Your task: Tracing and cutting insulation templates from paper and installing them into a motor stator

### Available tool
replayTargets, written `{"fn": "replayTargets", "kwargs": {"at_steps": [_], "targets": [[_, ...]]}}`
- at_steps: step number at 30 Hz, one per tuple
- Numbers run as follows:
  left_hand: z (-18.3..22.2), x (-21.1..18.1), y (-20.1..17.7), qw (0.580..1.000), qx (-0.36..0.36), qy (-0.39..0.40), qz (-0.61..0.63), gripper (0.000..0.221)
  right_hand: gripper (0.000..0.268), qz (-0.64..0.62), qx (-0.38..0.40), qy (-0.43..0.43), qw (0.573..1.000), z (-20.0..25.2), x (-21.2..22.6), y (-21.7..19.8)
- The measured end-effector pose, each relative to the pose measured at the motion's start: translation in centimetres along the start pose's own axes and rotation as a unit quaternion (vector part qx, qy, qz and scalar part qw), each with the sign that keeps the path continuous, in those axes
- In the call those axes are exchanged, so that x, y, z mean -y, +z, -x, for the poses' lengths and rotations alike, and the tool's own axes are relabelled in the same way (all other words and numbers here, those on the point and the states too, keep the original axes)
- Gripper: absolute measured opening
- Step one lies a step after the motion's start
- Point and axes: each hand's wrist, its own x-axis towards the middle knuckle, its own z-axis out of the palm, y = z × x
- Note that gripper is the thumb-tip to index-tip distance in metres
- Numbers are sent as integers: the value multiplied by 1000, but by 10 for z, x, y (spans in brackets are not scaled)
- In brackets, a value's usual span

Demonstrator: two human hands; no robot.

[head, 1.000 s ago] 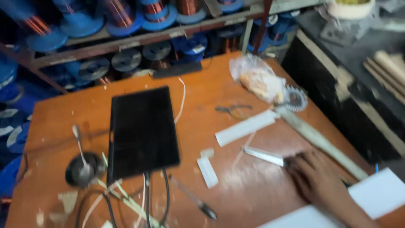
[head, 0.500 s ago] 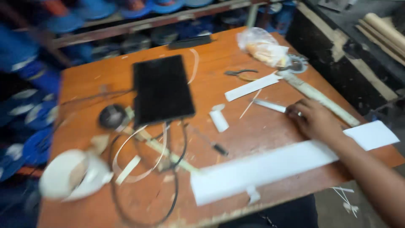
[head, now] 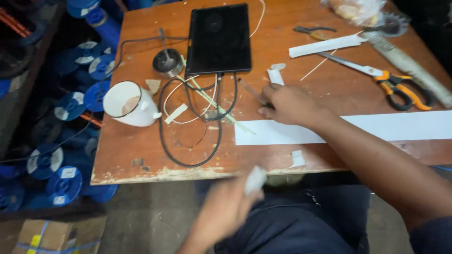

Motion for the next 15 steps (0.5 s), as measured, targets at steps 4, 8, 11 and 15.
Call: {"fn": "replayTargets", "kwargs": {"at_steps": [4, 8, 11, 15], "targets": [[-63, 27, -30, 960, -158, 68, -223, 33, 20, 2, -21, 39, 999, 16, -15, -4], [-95, 29, -38, 946, -138, 179, -232, 16, 17, 54, -147, -38, 987, 91, -36, -7], [-98, 53, -43, 945, -92, 160, -269, 16, 12, 113, -114, -133, 978, 124, -65, 15], [-80, 50, -54, 938, -146, 112, -292, 16, 19, -7, -158, -160, 974, 140, -86, 19]]}}
